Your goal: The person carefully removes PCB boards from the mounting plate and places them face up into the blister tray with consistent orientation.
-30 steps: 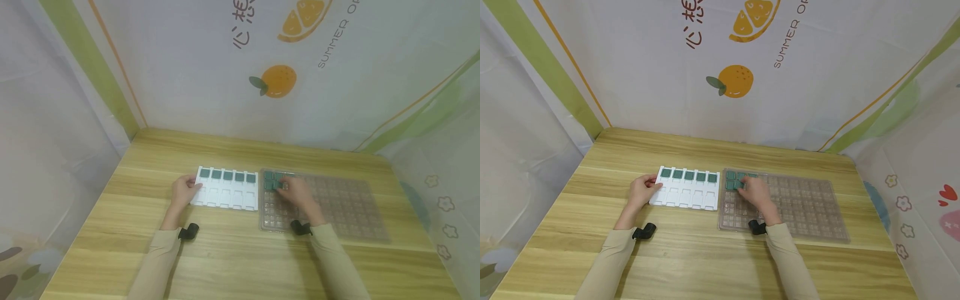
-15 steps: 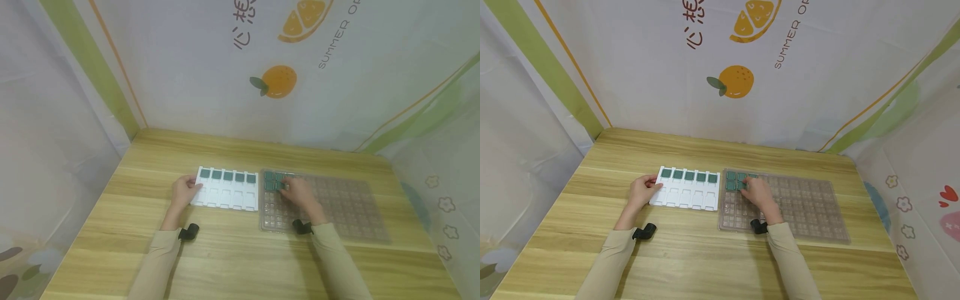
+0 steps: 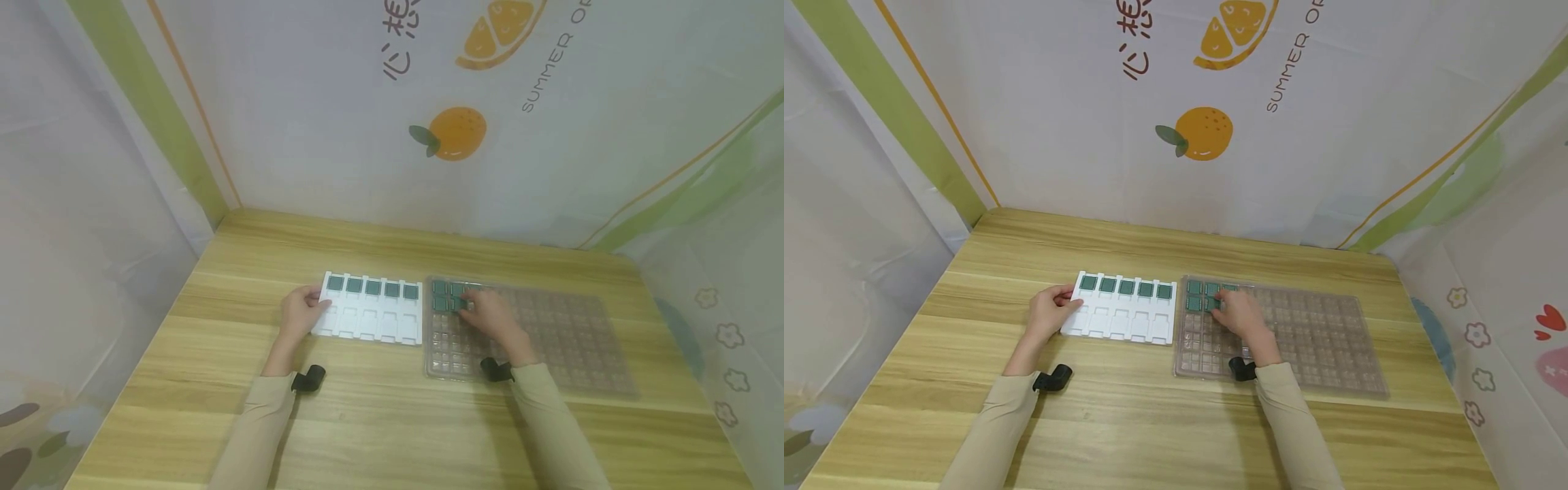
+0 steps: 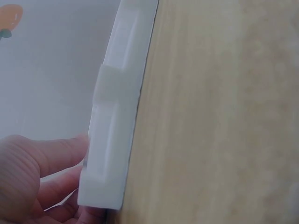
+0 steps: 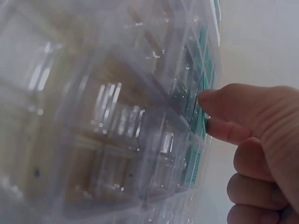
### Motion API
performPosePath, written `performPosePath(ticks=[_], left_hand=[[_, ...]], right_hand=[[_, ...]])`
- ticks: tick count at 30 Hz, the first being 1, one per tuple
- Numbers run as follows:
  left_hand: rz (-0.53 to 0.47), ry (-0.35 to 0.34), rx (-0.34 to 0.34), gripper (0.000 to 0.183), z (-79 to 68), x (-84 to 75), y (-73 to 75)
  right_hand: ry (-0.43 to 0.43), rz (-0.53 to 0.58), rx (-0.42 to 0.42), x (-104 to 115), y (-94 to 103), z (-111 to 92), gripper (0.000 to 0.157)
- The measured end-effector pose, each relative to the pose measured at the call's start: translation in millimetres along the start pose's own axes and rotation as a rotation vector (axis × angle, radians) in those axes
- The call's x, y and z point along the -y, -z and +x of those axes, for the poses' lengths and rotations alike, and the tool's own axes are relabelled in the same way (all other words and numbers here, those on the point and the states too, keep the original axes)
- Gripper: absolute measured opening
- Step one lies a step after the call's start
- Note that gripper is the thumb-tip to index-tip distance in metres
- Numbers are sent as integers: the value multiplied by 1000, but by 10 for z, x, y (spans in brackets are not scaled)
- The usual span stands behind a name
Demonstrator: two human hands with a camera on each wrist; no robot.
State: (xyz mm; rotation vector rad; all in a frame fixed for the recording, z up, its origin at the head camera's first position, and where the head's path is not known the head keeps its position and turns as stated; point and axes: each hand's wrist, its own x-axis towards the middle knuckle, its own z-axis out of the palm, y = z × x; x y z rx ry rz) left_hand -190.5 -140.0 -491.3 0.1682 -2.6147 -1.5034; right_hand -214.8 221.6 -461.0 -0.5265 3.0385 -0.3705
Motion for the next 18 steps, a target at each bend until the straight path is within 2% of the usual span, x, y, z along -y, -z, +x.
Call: performPosePath(ticks=[18], left_hand=[[-1, 6, -3, 34, -6, -6, 4]], right_hand=[[8, 1, -14, 17, -10, 4, 27]])
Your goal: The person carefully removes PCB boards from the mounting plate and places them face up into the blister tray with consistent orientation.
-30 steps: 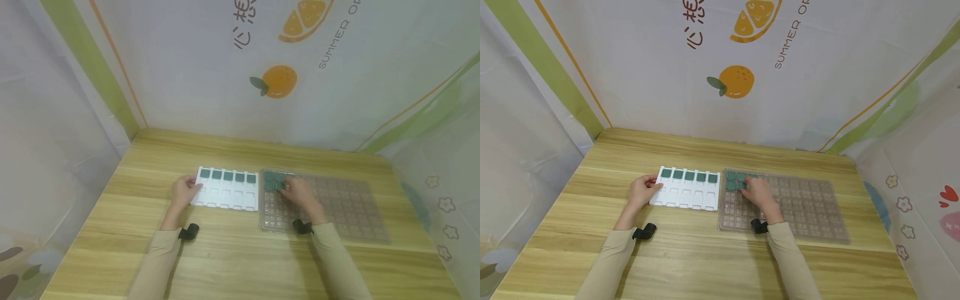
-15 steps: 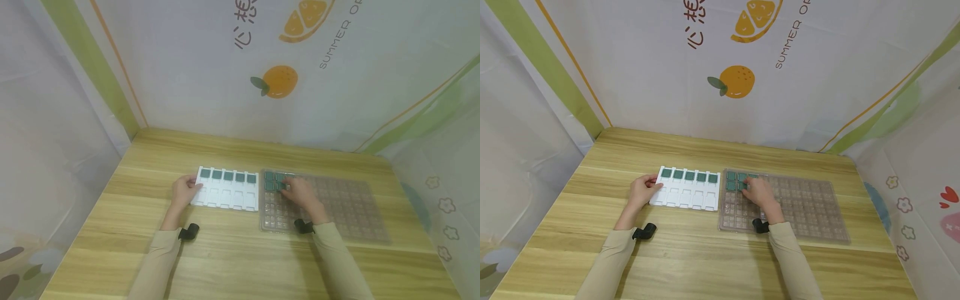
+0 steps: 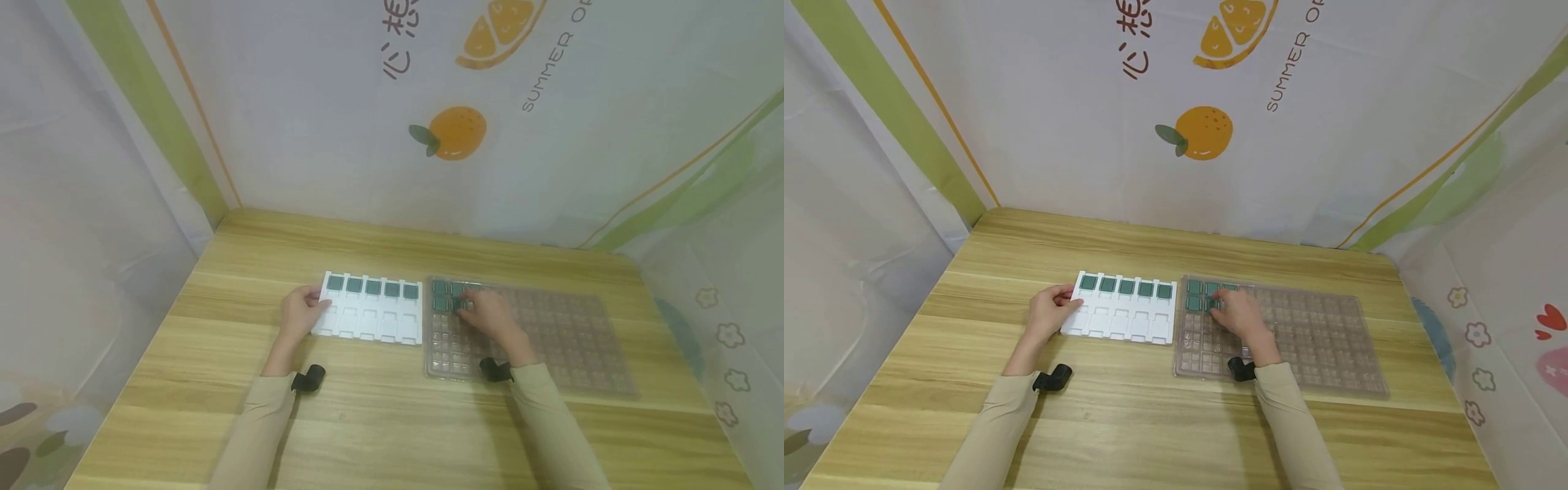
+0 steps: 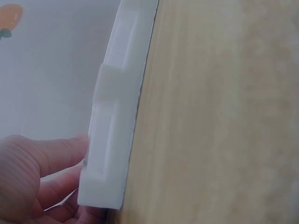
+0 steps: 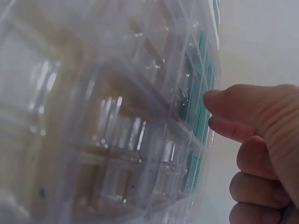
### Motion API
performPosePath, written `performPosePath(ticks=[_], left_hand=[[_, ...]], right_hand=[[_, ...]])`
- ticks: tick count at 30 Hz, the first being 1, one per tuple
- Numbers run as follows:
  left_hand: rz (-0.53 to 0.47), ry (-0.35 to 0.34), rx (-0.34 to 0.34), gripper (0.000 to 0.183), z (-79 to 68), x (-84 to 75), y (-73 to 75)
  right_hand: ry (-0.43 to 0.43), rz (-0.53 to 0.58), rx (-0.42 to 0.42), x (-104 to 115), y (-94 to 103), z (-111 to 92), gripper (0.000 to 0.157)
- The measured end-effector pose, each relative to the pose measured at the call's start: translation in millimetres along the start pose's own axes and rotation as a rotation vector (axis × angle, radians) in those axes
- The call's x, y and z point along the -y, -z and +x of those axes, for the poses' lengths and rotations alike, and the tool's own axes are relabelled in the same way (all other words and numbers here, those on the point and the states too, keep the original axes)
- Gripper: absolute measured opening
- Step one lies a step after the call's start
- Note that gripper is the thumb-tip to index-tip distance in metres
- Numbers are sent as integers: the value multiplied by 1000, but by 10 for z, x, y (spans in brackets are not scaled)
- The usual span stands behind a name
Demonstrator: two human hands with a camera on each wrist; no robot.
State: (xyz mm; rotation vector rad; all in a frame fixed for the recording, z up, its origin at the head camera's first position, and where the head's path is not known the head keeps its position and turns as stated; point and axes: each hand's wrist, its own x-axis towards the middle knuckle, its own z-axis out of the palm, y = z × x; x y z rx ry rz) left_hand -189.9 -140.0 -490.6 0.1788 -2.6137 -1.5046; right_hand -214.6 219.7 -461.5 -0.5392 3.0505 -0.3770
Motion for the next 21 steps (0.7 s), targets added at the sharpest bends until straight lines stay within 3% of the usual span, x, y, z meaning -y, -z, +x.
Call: performPosePath(ticks=[12, 21], left_hand=[[-4, 23, 14, 34, 7, -9, -5], [-1, 13, 17, 35, 1, -8, -6]], right_hand=[[-3, 37, 11, 92, 10, 34, 30], [37, 6, -32, 193, -30, 103, 29]])
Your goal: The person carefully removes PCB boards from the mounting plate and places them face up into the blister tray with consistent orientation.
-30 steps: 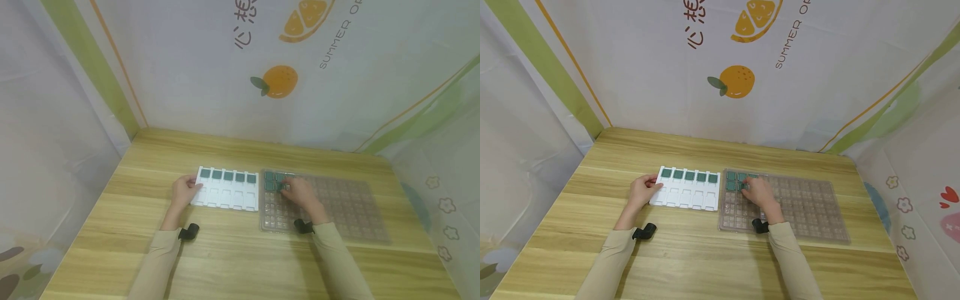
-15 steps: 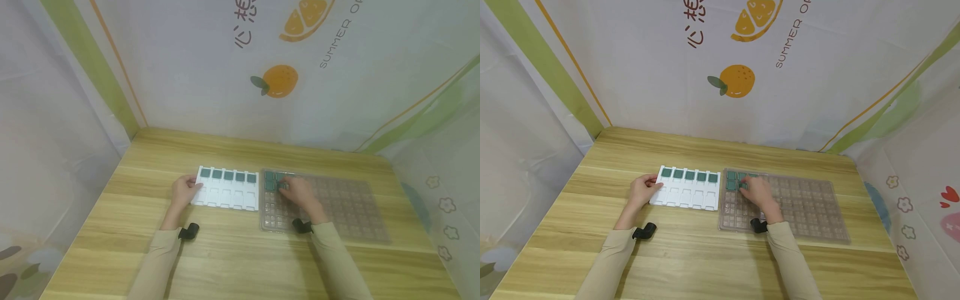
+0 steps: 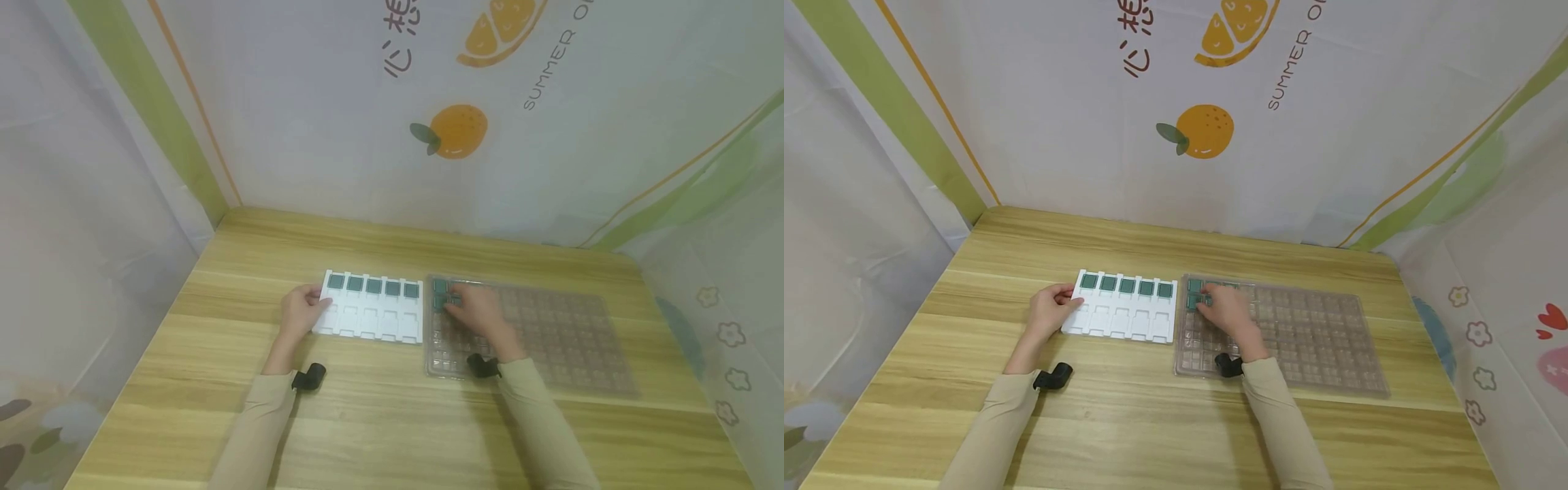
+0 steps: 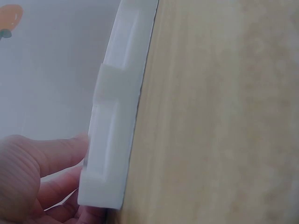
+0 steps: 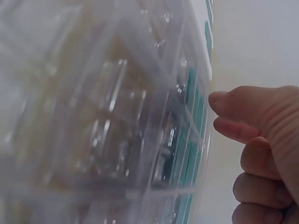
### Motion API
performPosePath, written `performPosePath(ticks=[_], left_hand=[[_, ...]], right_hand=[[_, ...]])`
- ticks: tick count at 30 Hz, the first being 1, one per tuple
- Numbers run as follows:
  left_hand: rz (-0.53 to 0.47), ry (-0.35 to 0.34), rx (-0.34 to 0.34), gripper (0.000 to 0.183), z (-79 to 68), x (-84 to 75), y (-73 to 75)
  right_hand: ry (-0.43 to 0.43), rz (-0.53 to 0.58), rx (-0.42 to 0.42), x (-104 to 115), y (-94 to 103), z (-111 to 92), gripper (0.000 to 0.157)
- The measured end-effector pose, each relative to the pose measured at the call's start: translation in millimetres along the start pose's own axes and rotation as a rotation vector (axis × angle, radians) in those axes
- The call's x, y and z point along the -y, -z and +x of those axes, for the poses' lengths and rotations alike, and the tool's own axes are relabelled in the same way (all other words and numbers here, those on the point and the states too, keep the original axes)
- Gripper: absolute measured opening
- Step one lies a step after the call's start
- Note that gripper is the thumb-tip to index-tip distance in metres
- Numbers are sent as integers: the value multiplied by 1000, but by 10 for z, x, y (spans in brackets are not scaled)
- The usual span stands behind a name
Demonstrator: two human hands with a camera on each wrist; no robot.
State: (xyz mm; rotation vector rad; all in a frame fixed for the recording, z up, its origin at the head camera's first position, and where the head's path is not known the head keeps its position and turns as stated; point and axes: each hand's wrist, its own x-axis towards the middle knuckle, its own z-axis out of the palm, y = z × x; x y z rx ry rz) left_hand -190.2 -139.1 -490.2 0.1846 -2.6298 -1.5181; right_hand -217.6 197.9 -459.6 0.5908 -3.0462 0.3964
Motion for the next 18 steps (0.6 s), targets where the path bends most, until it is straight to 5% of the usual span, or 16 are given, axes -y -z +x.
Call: performPosePath(ticks=[18], left_hand=[[-5, -19, -15, 33, 2, 12, 6]], right_hand=[[-5, 68, -10, 242, -49, 135, 29]])
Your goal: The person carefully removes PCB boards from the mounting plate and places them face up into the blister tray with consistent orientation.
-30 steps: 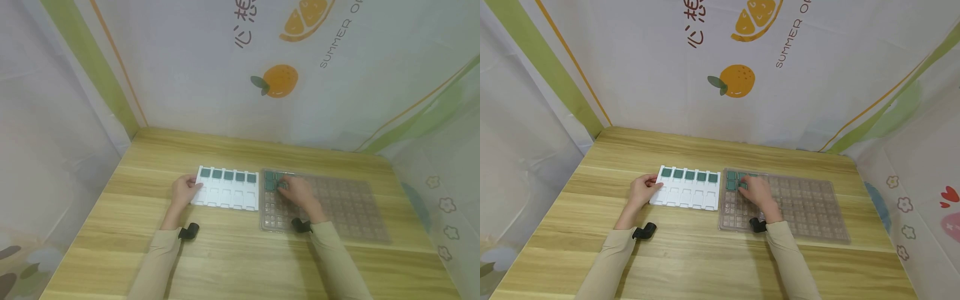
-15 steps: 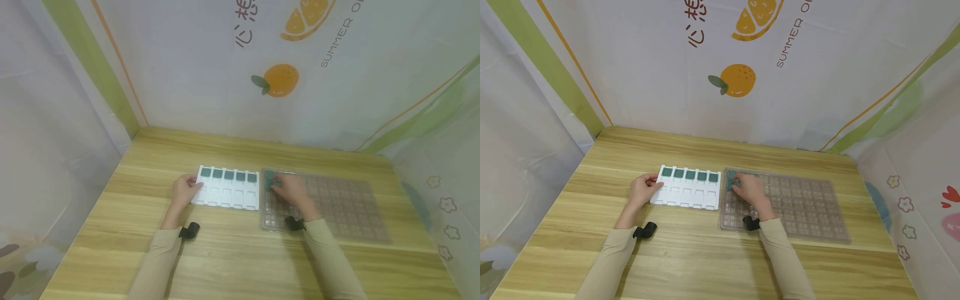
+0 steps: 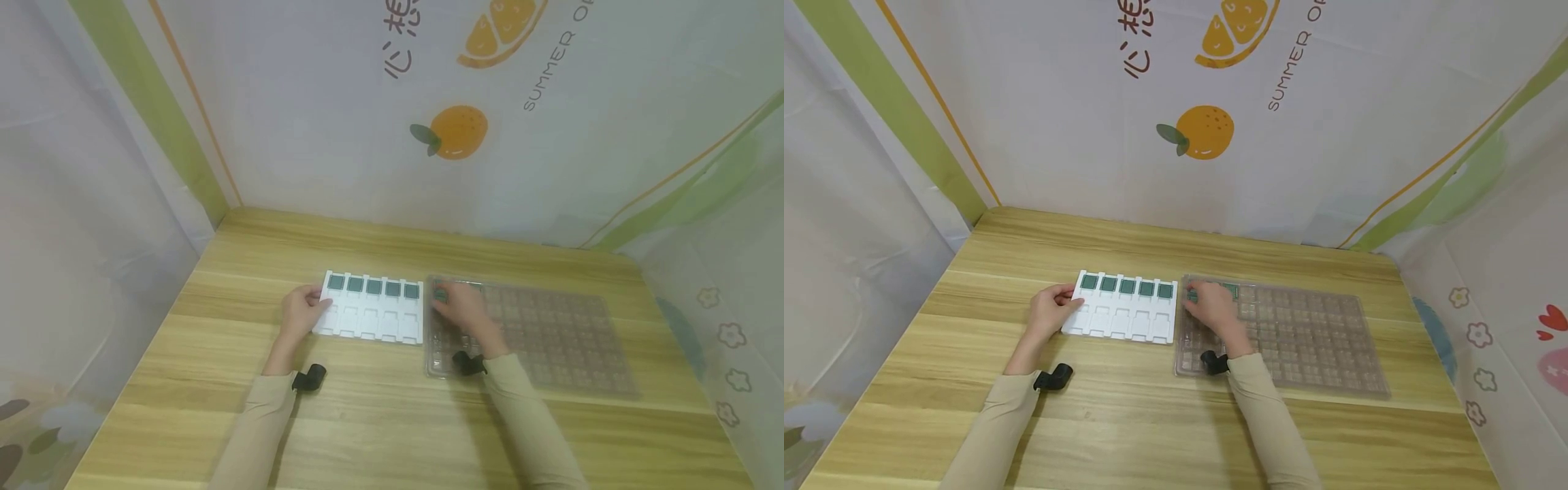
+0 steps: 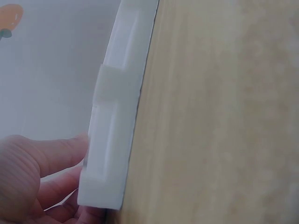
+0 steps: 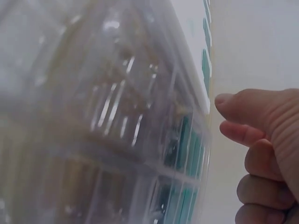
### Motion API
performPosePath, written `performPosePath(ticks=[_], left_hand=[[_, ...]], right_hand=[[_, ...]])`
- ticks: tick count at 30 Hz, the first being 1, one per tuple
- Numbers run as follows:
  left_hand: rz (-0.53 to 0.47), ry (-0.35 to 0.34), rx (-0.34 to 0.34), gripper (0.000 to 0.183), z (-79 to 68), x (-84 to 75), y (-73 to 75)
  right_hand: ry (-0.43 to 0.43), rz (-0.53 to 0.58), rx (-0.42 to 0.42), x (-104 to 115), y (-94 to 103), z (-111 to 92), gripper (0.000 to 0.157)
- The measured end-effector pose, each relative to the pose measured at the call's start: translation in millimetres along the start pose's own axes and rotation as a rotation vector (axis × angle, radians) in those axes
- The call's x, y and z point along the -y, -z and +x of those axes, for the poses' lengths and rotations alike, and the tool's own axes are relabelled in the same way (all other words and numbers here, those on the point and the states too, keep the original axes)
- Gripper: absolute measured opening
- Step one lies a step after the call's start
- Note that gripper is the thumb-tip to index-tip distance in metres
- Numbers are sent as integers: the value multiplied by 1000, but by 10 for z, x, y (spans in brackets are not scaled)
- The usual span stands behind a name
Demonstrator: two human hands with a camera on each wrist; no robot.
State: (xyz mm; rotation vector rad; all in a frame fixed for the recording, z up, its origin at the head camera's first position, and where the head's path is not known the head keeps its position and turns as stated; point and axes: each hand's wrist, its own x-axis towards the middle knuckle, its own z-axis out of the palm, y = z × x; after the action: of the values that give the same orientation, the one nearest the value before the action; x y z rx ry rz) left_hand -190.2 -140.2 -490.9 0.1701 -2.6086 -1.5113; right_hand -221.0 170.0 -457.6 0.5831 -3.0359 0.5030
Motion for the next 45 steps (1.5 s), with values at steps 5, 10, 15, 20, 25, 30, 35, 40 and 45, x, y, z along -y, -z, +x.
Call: performPosePath(ticks=[5, 10, 15, 20, 25, 30, 35, 40, 45], left_hand=[[-5, 4, 10, 33, -5, -7, 9], [-2, 3, 9, 33, 0, -4, 8], [-1, 8, 4, 33, 1, -11, 7], [-4, 11, -3, 33, -1, -13, 1], [-5, 8, -4, 33, -4, -13, 2], [-8, 8, 4, 34, -3, -10, 6], [-14, 14, 9, 34, -8, -4, 7], [-16, 18, 10, 34, -2, 9, 6], [-17, 24, 8, 33, 5, 8, -1]], right_hand=[[6, 23, 3, 53, -23, 37, 30], [-6, 25, 6, 90, -57, 63, 31], [-8, 41, 15, 117, -86, 96, 32], [-11, 33, 26, 147, -105, 131, 32], [-26, 40, 41, 174, -122, 163, 33], [-39, 31, 52, 201, -135, 184, 35], [-43, 27, 66, 218, -142, 196, 36], [-42, 27, 62, 232, -137, 205, 36], [-48, 30, 65, 236, -148, 221, 36]])
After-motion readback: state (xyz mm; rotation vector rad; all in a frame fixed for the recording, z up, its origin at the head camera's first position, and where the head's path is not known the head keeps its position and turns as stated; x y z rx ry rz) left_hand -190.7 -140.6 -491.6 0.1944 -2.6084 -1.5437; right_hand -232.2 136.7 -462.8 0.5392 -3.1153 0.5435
